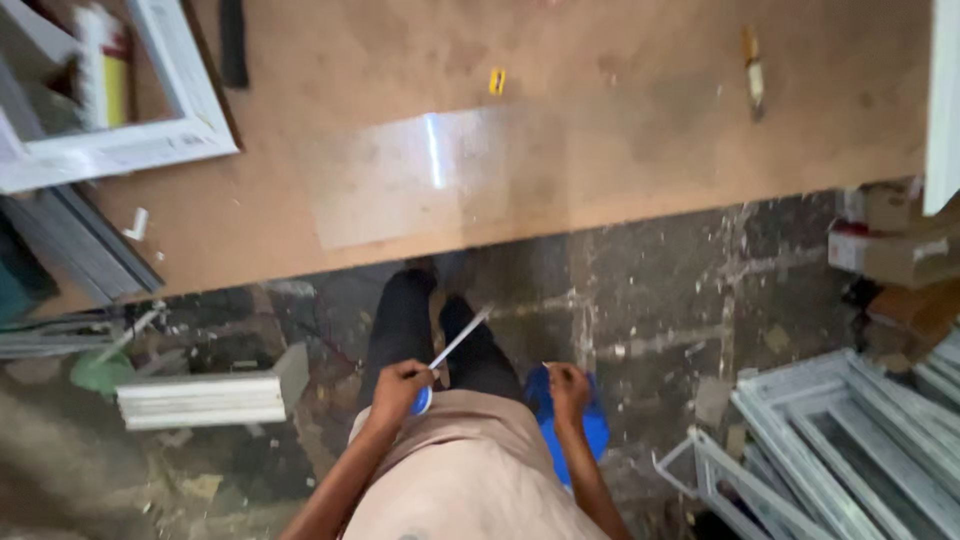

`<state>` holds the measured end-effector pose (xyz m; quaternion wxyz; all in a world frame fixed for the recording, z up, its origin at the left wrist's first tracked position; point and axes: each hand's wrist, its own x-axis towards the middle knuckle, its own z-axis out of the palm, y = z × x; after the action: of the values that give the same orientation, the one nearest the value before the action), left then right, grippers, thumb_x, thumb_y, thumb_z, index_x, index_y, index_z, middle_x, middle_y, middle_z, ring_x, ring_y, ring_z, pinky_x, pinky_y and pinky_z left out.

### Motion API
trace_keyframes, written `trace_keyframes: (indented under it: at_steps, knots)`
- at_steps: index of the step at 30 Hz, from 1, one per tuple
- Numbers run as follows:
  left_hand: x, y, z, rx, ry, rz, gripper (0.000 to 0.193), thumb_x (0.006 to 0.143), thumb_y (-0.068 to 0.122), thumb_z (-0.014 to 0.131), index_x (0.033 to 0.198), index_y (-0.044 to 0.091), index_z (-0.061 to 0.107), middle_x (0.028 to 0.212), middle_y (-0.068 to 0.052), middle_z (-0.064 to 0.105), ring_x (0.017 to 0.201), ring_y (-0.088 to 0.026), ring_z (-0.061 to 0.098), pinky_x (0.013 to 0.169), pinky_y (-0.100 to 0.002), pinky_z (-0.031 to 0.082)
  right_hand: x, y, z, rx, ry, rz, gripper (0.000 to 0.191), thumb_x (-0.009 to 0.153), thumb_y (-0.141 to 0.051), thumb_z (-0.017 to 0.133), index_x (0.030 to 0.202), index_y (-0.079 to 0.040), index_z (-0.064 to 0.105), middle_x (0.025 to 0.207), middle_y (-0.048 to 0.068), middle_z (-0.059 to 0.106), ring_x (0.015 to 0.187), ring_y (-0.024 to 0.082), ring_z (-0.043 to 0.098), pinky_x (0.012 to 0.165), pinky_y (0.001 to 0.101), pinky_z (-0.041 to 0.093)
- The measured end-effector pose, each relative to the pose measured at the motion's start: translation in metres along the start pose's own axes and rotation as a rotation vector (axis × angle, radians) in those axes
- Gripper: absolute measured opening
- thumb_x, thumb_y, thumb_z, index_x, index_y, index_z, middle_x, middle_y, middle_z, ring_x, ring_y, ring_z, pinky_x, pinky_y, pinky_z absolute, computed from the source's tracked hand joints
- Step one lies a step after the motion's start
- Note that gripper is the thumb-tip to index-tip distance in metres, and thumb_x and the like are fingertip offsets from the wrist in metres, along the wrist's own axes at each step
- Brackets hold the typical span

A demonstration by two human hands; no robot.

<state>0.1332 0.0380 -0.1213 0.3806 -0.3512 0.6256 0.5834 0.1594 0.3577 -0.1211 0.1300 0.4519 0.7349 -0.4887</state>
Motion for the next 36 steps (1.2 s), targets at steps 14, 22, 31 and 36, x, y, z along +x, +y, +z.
trace_keyframes:
  at_steps: [14,22,31,36]
  knots:
    - [0.121,0.297,-0.06,0.499,0.552,0.723,0.052,0.083,0.027,0.077,0.128,0.007,0.062,0.102,-0.019,0.072,0.095,-0.039,0.068,0.081,-0.051,0.053,0.111,-0.333,0.117,-0.058,0.083,-0.891,0.011,0.099,-0.008,0.067,0.101,0.002,0.071,0.076,0.012,0.059,0.071,0.015,0.053,0.066,0.0335,0.046]
    - [0.147,0.369,-0.033,1.161,0.773,1.002,0.082,0.09,0.048,0.072,0.152,0.0,0.046,0.158,-0.026,0.039,0.149,-0.046,0.029,0.115,-0.07,0.018,0.194,-0.411,0.051,-0.109,0.103,-1.041,0.041,0.101,-0.012,0.071,0.138,0.003,0.062,0.13,0.016,0.071,0.12,0.026,0.07,0.098,0.0371,0.058]
    - [0.16,0.347,0.04,0.872,0.647,0.835,0.089,0.082,0.049,0.079,0.148,0.0,0.045,0.158,-0.022,0.035,0.149,-0.046,0.025,0.119,-0.065,0.016,0.33,-0.351,-0.198,-0.626,0.726,-0.689,0.073,0.098,-0.033,0.082,0.153,0.0,0.047,0.147,0.028,0.052,0.134,0.045,0.05,0.113,0.0525,0.042]
    - [0.187,0.353,0.059,-0.281,1.334,0.784,0.053,0.099,0.023,0.068,0.145,0.003,0.052,0.148,-0.02,0.049,0.14,-0.038,0.048,0.123,-0.053,0.038,0.397,-0.338,-0.297,-1.018,0.978,-0.786,0.082,0.087,-0.032,0.081,0.149,0.007,0.045,0.14,0.03,0.052,0.123,0.049,0.053,0.103,0.0627,0.042]
